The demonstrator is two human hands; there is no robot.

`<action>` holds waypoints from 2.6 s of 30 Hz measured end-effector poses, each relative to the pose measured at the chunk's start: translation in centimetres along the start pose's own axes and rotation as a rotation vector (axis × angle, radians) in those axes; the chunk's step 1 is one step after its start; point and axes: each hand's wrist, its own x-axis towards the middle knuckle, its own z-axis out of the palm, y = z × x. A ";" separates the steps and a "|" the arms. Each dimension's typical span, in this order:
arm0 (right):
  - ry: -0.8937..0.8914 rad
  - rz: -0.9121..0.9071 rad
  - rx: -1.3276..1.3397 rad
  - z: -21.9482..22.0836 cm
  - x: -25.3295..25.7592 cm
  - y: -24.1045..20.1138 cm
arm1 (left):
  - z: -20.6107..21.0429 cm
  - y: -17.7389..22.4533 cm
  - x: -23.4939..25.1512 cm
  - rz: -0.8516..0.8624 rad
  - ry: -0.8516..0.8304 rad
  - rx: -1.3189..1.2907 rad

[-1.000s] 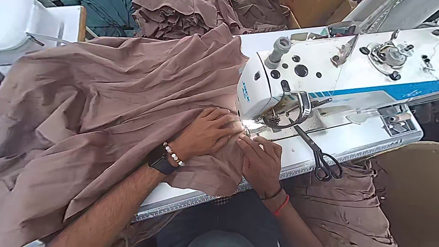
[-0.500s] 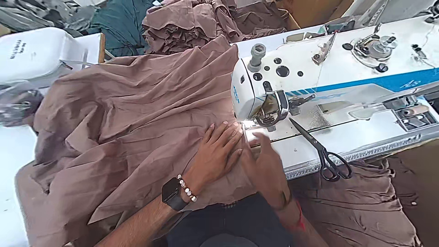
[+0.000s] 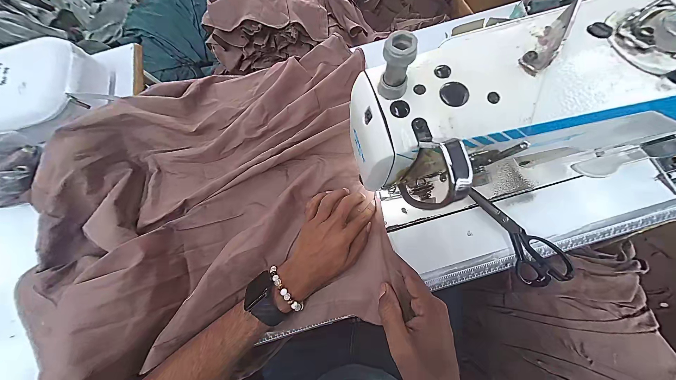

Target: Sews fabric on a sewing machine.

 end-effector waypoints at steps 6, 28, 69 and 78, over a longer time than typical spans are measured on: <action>0.075 -0.033 -0.095 0.7 1.3 0.4 | -0.2 -0.8 0.5 0.049 0.005 0.016; 0.216 -0.005 -0.447 4.0 9.2 0.3 | -1.0 -1.8 1.9 0.210 0.030 -0.089; 0.401 -0.330 -0.775 2.2 8.3 3.1 | 0.0 -2.0 2.8 0.331 0.053 0.002; 0.279 -0.401 -0.519 -0.6 6.6 4.0 | -0.6 -2.5 2.3 0.425 0.053 0.004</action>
